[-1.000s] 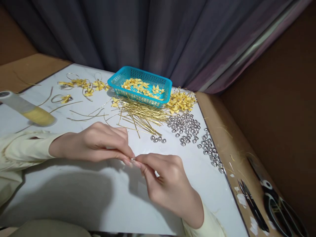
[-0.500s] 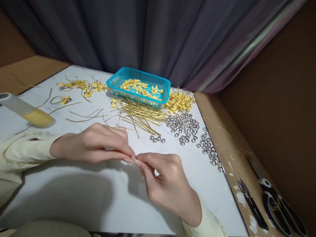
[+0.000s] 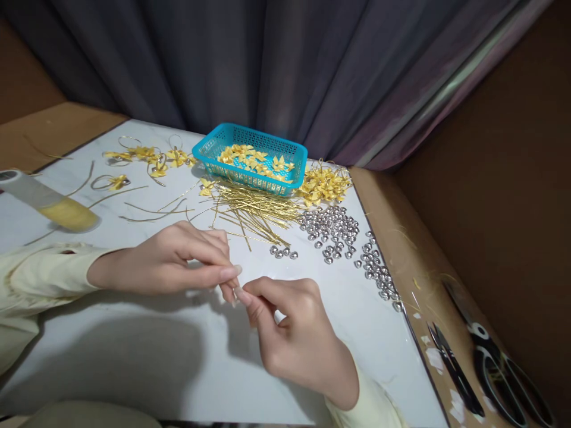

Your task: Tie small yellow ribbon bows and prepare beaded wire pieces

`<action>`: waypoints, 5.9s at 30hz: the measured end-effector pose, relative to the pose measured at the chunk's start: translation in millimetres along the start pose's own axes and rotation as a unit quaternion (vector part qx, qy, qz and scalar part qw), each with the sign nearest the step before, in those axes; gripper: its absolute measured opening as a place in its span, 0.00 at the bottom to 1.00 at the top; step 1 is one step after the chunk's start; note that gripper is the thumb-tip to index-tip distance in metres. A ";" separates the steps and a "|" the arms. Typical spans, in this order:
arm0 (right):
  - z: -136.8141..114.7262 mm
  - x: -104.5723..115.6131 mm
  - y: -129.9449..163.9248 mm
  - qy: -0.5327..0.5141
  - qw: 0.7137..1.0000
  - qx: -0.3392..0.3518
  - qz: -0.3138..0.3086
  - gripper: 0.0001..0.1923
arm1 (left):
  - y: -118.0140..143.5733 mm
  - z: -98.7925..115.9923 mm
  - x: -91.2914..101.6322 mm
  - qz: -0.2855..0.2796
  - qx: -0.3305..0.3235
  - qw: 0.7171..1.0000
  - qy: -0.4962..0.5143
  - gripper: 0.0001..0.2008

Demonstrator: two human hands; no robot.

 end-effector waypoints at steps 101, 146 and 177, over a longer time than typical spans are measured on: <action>10.4 -1.4 5.2 -0.273 0.888 -0.358 -0.091 0.18 | -1.6 -9.6 -6.9 -0.069 0.254 0.941 0.214 0.13; 11.4 -4.9 4.7 -0.205 0.947 -0.217 -0.116 0.16 | -0.1 -4.5 0.7 -0.131 0.098 0.986 0.027 0.09; 13.0 -2.5 3.4 -0.267 0.922 -0.253 -0.126 0.15 | -1.6 -9.7 0.7 -0.145 0.160 0.968 0.129 0.10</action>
Point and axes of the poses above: each hand's wrist, its own y-axis away from the middle knuckle, its own x-axis out of the back of the hand, z = x × y, the point moved 3 cm from there along -y, towards the middle knuckle, and after that the axes turned 13 degrees about z, right-handed, at the moved point
